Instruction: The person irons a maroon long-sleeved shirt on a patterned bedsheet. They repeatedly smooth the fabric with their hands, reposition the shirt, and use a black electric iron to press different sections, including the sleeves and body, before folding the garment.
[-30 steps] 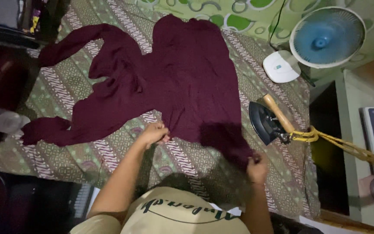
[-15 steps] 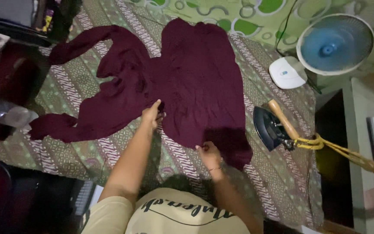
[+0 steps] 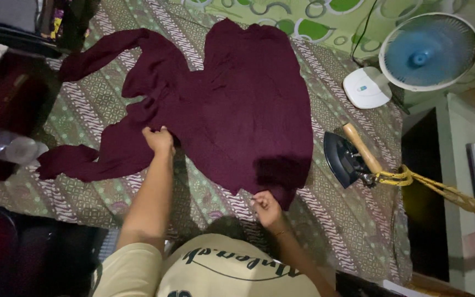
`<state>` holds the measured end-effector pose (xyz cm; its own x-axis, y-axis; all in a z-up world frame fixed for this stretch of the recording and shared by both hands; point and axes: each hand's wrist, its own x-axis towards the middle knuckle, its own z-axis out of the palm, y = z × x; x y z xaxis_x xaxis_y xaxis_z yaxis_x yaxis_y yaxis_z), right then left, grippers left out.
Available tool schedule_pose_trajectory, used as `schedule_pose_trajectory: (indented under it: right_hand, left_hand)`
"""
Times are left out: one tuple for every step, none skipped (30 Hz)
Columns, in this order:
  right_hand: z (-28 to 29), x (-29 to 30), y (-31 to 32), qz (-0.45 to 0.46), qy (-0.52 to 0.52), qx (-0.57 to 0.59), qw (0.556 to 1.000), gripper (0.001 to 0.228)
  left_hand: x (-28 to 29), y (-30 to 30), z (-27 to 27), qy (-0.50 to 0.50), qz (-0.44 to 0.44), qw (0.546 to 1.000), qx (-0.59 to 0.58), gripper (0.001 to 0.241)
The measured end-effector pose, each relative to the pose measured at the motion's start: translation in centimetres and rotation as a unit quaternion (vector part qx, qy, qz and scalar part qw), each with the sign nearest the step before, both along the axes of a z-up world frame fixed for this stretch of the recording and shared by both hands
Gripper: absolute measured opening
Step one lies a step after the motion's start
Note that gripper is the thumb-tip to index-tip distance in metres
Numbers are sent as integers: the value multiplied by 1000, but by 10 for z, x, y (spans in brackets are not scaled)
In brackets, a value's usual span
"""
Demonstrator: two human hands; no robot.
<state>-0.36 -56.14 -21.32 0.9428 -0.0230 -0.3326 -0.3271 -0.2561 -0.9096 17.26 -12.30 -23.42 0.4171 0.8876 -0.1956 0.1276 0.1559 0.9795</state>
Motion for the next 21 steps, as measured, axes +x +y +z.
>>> schedule_pose_trajectory:
  right_hand:
    - [21, -7, 6, 14, -18, -8, 1000, 19]
    - [43, -14, 12, 27, -35, -16, 999, 18]
    - [59, -6, 5, 27, -38, -16, 999, 18]
    - [74, 1, -3, -3, -124, -132, 983, 12]
    - [89, -1, -11, -32, -201, -245, 948, 10]
    - [91, 6, -23, -31, -198, -246, 948, 10]
    - [93, 13, -34, -76, -206, -271, 937, 28]
    - [95, 21, -45, -121, -213, -295, 924, 46]
    - [97, 19, -49, -122, -214, -294, 924, 46]
    - [100, 16, -54, -100, -124, -370, 915, 66]
    - [103, 15, -61, -80, -33, -441, 893, 87]
    - [106, 24, -55, -81, -35, -441, 893, 87]
    - [109, 27, -50, -62, 13, -421, 905, 81]
    - [112, 30, -46, -43, 62, -400, 914, 75]
    - [121, 25, -41, -43, 66, -401, 913, 75]
    - [131, 19, -36, -45, -43, -365, 929, 51]
    - [140, 22, -27, -47, -157, -321, 933, 30]
    - [126, 22, -36, -48, -158, -320, 933, 30]
    - [112, 19, -45, -75, -121, -266, 953, 39]
    - [97, 17, -55, -102, -82, -212, 968, 48]
    - [98, 12, -63, -100, -81, -211, 969, 48]
  left_hand:
    - [-3, 2, -5, 23, -11, 999, -27, 64]
    - [-6, 5, -9, 45, -21, 997, -54, 65]
    - [-6, 5, -9, 42, -21, 997, -54, 65]
    - [-5, 5, -8, 109, -58, 992, -3, 71]
    - [-15, 3, -11, 182, -95, 978, 46, 78]
    - [-27, -11, 13, 185, -95, 977, 45, 78]
    - [-39, -24, 39, 197, -135, 971, 35, 81]
    - [-50, -38, 65, 208, -174, 962, 24, 84]
    - [-62, -51, 77, 207, -174, 962, 25, 84]
    - [-75, -64, 90, 248, -235, 940, 16, 78]
    - [-86, -79, 103, 286, -296, 912, 7, 74]
    - [-86, -84, 100, 283, -296, 912, 7, 74]
    - [-92, -90, 96, 287, -313, 905, 20, 73]
    - [-98, -97, 92, 291, -329, 898, 33, 73]
    - [-100, -99, 91, 295, -330, 896, 31, 73]
    - [-101, -101, 89, 307, -338, 887, 63, 65]
    - [-95, -99, 91, 314, -343, 880, 99, 58]
    - [-92, -99, 91, 313, -342, 880, 101, 58]
    - [-93, -100, 91, 300, -339, 886, 96, 52]
    - [-94, -101, 91, 288, -336, 892, 92, 46]
    - [-94, -101, 81, 289, -334, 893, 92, 46]
